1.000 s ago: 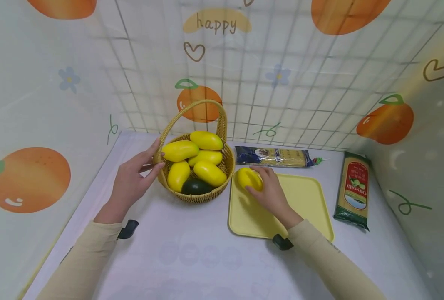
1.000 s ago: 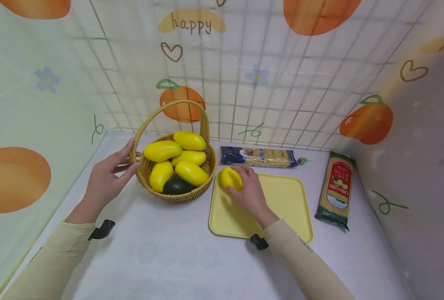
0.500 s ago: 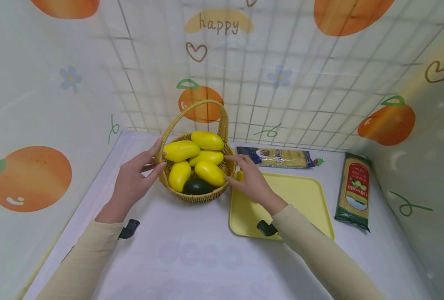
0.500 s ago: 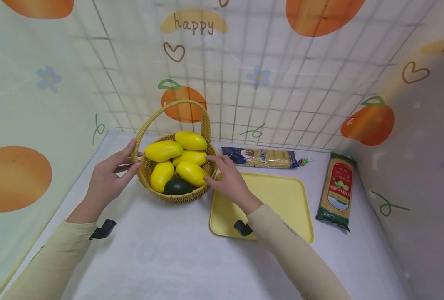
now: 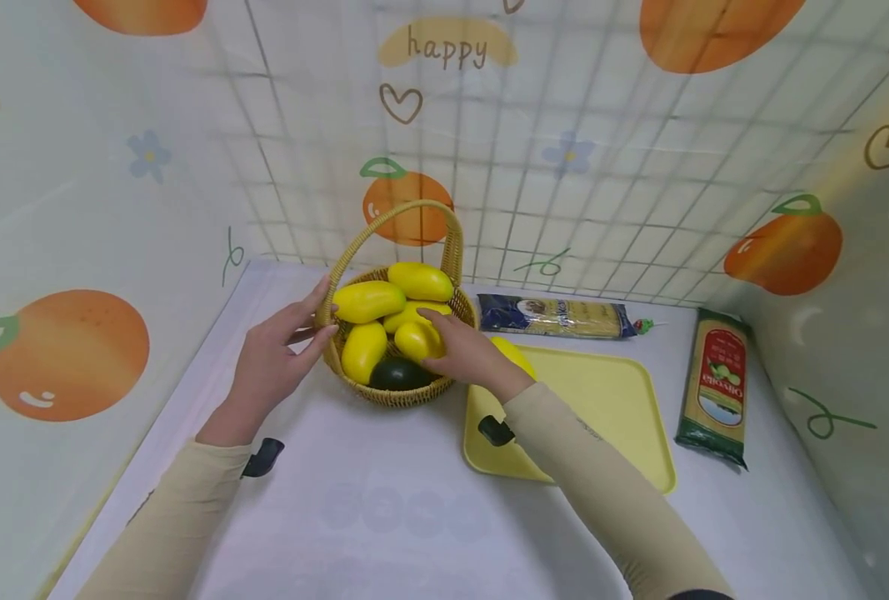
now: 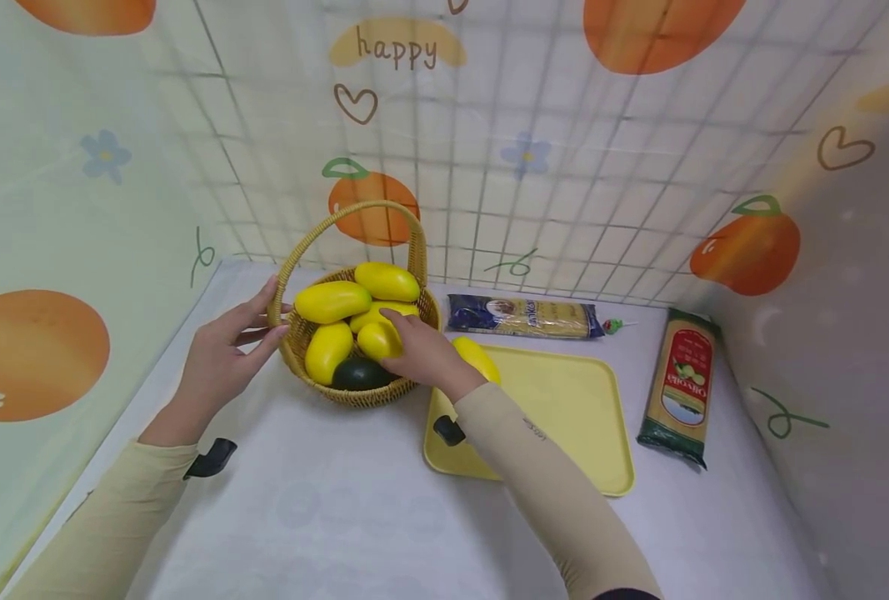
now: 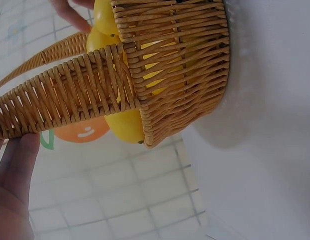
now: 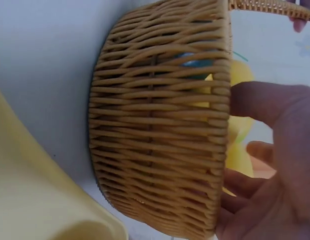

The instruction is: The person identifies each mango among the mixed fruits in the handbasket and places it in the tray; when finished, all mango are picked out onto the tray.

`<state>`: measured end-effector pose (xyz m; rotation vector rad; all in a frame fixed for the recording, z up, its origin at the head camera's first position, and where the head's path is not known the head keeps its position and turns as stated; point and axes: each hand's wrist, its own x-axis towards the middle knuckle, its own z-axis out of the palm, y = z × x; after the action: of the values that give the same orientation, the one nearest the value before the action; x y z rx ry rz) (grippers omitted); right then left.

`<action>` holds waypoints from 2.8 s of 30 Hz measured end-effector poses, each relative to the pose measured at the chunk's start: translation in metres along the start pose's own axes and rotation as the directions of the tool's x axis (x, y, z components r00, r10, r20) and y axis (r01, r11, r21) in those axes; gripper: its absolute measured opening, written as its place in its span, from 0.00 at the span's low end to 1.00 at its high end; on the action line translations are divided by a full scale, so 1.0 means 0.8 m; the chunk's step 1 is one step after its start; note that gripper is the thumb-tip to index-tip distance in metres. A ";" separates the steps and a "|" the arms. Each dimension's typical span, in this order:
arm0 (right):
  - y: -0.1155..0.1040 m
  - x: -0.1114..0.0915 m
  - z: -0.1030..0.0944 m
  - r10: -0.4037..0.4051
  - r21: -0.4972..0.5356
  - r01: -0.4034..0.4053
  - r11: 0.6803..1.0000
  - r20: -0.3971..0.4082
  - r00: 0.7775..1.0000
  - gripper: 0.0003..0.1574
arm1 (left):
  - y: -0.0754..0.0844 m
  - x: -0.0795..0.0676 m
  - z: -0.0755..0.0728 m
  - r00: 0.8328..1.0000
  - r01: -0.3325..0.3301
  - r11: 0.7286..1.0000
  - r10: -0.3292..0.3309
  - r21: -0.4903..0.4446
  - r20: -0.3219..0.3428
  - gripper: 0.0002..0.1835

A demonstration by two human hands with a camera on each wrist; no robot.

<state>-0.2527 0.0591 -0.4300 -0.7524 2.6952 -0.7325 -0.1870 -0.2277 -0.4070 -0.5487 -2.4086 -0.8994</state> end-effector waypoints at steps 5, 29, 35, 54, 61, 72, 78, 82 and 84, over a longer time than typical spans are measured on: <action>0.000 0.009 0.006 0.015 -0.080 -0.013 0.997 0.024 1.000 0.49 | 0.000 0.000 -0.002 1.000 -0.005 1.000 0.005 0.004 -0.001 0.42; 0.009 -0.008 0.009 -0.051 0.206 0.089 0.974 -0.185 0.981 0.41 | 0.000 -0.001 0.000 1.000 -0.016 1.000 0.016 0.005 -0.006 0.43; 0.012 -0.034 -0.007 -0.053 0.279 0.139 0.950 -0.295 0.954 0.39 | -0.001 -0.001 0.000 1.000 -0.022 1.000 0.022 0.009 -0.013 0.43; 0.155 -0.150 -0.048 0.176 0.209 -0.102 0.973 -0.377 0.909 0.41 | 0.000 0.000 0.001 0.999 -0.029 1.000 0.029 -0.003 -0.017 0.43; 0.199 -0.174 -0.037 0.275 0.176 -0.228 0.958 -0.322 0.906 0.41 | 0.002 0.000 0.001 1.000 -0.021 1.000 0.021 -0.002 -0.020 0.44; 0.207 -0.177 -0.027 0.320 0.135 -0.294 0.946 -0.256 0.912 0.42 | 0.000 -0.001 0.000 0.999 -0.028 1.000 0.028 -0.003 -0.022 0.43; 0.201 -0.178 -0.029 0.309 0.132 -0.282 0.950 -0.295 0.904 0.41 | 0.001 0.000 0.000 0.999 -0.028 1.000 0.028 0.002 -0.019 0.43; 0.194 -0.174 -0.033 0.282 0.125 -0.254 0.959 -0.346 0.895 0.39 | 0.002 0.000 -0.001 1.000 -0.026 1.000 0.026 0.005 -0.017 0.43; 0.189 -0.171 -0.036 0.258 0.116 -0.232 0.966 -0.373 0.891 0.38 | 0.002 0.000 -0.001 1.000 -0.026 1.000 0.026 0.006 -0.018 0.43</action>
<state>-0.2113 0.2561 -0.4720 -0.2572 3.0137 -0.9886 -0.1862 -0.2270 -0.4061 -0.5660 -2.3821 -0.8820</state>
